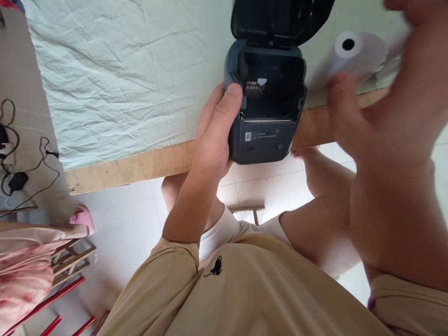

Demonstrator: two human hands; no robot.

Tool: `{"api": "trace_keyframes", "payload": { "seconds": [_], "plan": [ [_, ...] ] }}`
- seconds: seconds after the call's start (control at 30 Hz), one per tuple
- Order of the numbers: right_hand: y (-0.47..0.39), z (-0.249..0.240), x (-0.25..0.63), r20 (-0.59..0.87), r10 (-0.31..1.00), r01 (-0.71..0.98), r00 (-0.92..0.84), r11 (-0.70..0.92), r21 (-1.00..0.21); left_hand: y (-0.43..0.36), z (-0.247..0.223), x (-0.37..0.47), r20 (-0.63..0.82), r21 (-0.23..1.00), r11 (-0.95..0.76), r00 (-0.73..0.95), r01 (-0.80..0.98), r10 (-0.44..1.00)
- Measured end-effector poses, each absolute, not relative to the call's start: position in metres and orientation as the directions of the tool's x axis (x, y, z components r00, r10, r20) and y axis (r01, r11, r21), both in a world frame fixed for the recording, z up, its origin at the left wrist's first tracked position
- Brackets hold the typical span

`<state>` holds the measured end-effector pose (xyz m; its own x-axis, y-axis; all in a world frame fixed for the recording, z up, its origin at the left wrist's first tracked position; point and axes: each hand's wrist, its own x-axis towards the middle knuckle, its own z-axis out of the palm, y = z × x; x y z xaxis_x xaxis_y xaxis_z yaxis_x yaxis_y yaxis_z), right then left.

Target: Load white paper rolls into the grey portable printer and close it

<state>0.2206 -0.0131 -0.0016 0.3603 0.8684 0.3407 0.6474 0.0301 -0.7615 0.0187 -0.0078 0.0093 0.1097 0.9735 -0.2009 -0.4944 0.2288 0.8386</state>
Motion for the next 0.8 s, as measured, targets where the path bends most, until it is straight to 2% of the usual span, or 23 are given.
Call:
{"api": "trace_keyframes", "payload": {
  "seconds": [0.07, 0.13, 0.17, 0.23, 0.3, 0.33, 0.4, 0.47, 0.6, 0.67, 0.73, 0.8],
  "plan": [
    [-0.008, 0.002, 0.21, 0.347, 0.86, 0.653, 0.374, 0.022, -0.757, -0.008, 0.009, 0.022, -0.18, 0.839, 0.244, 0.174, -0.487, 0.968],
    [-0.006, 0.003, 0.205, 0.366, 0.863, 0.702, 0.348, 0.019, -0.712, -0.009, 0.009, 0.025, -0.192, 0.842, 0.234, 0.135, -0.486, 0.972],
    [-0.006, 0.003, 0.205, 0.382, 0.874, 0.758, 0.3, 0.025, -0.652, -0.009, 0.009, 0.026, -0.203, 0.844, 0.228, 0.105, -0.486, 0.974],
    [-0.008, 0.002, 0.206, 0.413, 0.897, 0.888, 0.157, 0.055, -0.457, -0.009, 0.009, 0.025, -0.216, 0.845, 0.222, 0.07, -0.487, 0.974],
    [-0.011, 0.001, 0.207, 0.438, 0.898, 0.94, 0.028, 0.126, -0.317, -0.008, 0.009, 0.021, -0.206, 0.843, 0.231, 0.104, -0.486, 0.973],
    [-0.013, 0.0, 0.207, 0.453, 0.892, 0.932, 0.0, 0.164, -0.323, -0.008, 0.008, 0.018, -0.198, 0.841, 0.236, 0.128, -0.487, 0.972],
    [-0.016, -0.001, 0.205, 0.474, 0.88, 0.868, -0.009, 0.242, -0.434, -0.006, 0.006, 0.012, -0.183, 0.836, 0.289, 0.26, -0.467, 0.948],
    [-0.018, -0.003, 0.202, 0.463, 0.885, 0.815, -0.041, 0.297, -0.497, -0.004, 0.004, 0.008, -0.175, 0.836, 0.282, 0.26, -0.471, 0.95],
    [-0.018, -0.007, 0.201, 0.444, 0.888, 0.835, -0.12, 0.332, -0.438, -0.003, 0.0, 0.01, -0.172, 0.828, 0.273, 0.241, -0.49, 0.955],
    [-0.017, -0.008, 0.204, 0.469, 0.876, 0.822, -0.111, 0.346, -0.452, -0.004, 0.0, 0.011, -0.164, 0.824, 0.271, 0.247, -0.498, 0.955],
    [-0.015, -0.01, 0.208, 0.496, 0.867, 0.769, -0.053, 0.352, -0.534, -0.004, 0.001, 0.011, -0.168, 0.824, 0.265, 0.231, -0.5, 0.958],
    [-0.012, -0.01, 0.211, 0.461, 0.884, 0.678, 0.072, 0.296, -0.673, -0.004, 0.005, 0.008, -0.185, 0.826, 0.299, 0.272, -0.477, 0.944]
  ]
}}
